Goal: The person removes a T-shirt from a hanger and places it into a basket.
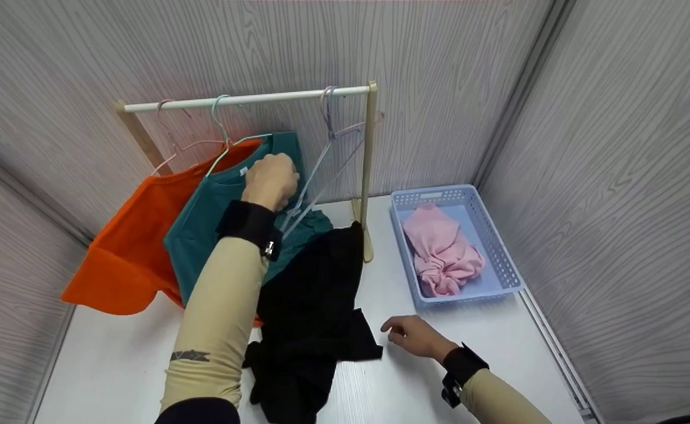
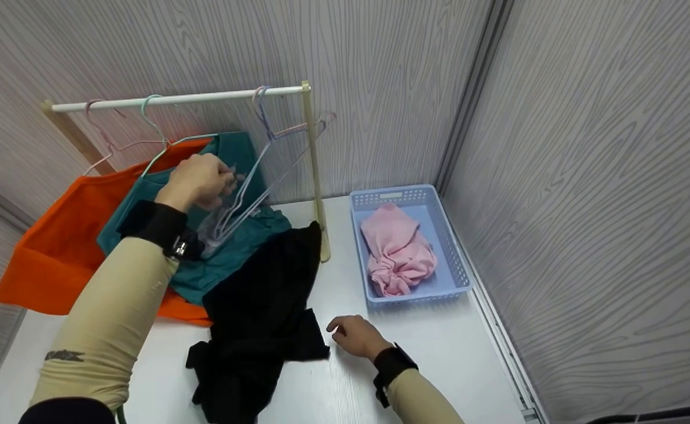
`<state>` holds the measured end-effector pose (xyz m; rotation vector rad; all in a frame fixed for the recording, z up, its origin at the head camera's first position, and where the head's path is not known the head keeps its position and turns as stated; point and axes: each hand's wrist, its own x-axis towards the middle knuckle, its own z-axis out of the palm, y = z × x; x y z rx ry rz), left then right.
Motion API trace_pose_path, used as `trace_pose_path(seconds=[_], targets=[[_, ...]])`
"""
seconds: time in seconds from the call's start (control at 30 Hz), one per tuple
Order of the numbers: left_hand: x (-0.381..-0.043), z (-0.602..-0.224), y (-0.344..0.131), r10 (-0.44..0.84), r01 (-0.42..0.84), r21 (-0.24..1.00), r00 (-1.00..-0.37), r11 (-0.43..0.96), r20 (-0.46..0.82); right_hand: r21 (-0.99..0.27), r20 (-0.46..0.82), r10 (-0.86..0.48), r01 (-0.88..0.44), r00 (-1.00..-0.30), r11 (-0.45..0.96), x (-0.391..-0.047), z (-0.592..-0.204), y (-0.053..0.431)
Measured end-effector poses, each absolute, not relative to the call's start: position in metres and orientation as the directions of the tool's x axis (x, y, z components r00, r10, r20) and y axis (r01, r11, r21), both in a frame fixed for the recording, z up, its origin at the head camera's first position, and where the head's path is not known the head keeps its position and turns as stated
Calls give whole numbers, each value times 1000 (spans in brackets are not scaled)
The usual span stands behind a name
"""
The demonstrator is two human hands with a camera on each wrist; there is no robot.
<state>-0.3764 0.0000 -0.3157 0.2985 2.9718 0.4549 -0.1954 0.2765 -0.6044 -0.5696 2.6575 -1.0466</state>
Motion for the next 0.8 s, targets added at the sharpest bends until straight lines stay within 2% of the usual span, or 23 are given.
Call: trace_pose_path(seconds=[0.13,0.33,0.5,0.63,0.8], targets=[[-367,-327,-29,199,150,313,-971,938,-131,-614,-44,-394,-286,-918,735,-212,-603,250],[-349,-364,-64,156,65,362,-961,930,-229,-372,-17,-299,-271,-954,888,-226,-610,190],[-328,-395,-84,161,69,340,-955,938,-250,-233,-130,-361,-325,-924,917,-220,-626,149],[-310,-414,-96,180,98,320,-955,942,-237,-137,-171,-339,-318,-925,938,-208,-639,137],[-293,-437,-110,177,84,320,-946,944,-273,-49,-115,-325,-322,-939,946,-203,-646,143]])
